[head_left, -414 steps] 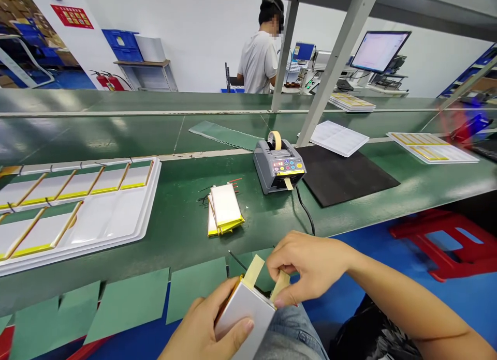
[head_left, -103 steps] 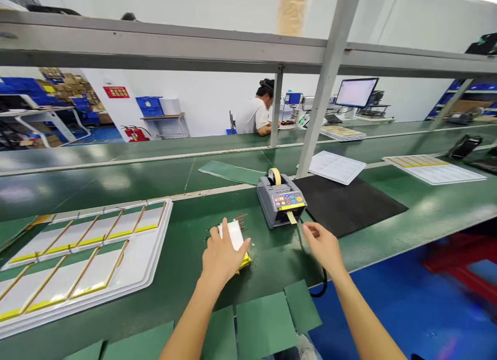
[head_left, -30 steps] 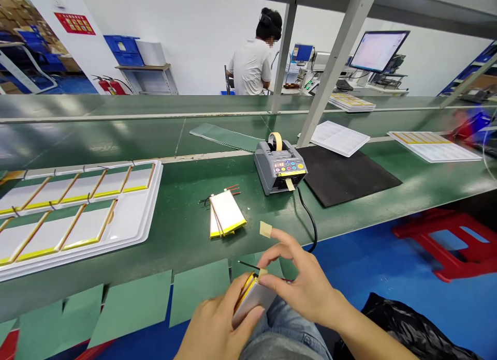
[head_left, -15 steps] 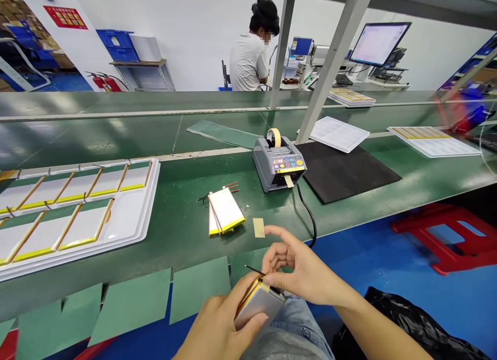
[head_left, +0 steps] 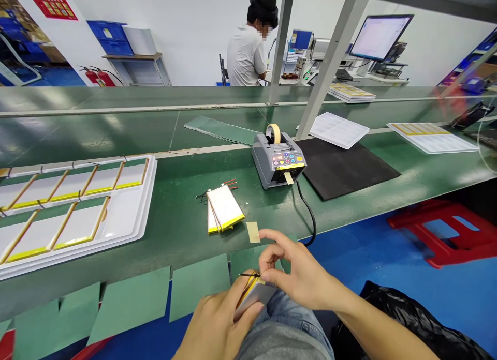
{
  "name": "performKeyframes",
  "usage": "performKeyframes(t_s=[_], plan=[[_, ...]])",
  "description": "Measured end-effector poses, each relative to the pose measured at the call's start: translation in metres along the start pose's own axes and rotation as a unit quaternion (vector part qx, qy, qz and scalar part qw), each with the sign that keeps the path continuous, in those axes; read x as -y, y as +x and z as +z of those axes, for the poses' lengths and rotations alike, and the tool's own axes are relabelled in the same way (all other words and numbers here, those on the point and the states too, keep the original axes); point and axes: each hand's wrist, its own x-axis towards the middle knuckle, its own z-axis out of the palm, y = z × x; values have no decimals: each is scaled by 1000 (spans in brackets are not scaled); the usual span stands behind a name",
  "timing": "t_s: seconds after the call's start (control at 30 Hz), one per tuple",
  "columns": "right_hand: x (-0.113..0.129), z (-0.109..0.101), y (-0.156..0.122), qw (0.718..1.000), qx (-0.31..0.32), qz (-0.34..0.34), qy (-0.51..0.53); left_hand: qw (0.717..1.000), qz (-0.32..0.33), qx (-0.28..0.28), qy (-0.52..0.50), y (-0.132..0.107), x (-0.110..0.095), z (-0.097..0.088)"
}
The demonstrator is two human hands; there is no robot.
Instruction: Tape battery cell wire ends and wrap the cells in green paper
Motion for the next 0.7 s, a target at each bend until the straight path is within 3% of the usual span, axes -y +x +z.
performKeyframes(t_s=[0.13, 0.2, 0.33, 0.43, 0.53, 0.6, 0.7], plan=[[-10, -2, 12, 984, 71, 52, 152, 998, 50, 6, -20, -2, 0, -5], [-17, -2, 16, 977, 102, 50, 182, 998, 33, 20, -48, -4, -2, -8], [-21, -11, 21, 988, 81, 18, 133, 978, -107, 62, -170, -4, -7, -13], [-12, -29, 21, 995, 54, -29, 85, 916, -187, 124, -334, 2, -9, -22], [-4, -44, 18, 983, 180, -35, 7, 866, -199, 163, -428, 8, -10, -33], [-2, -46, 15, 958, 278, -43, -51, 862, -199, 177, -431, 10, -10, -40], [-2, -42, 14, 936, 323, -71, -119, 866, -191, 202, -416, 12, -11, -44]])
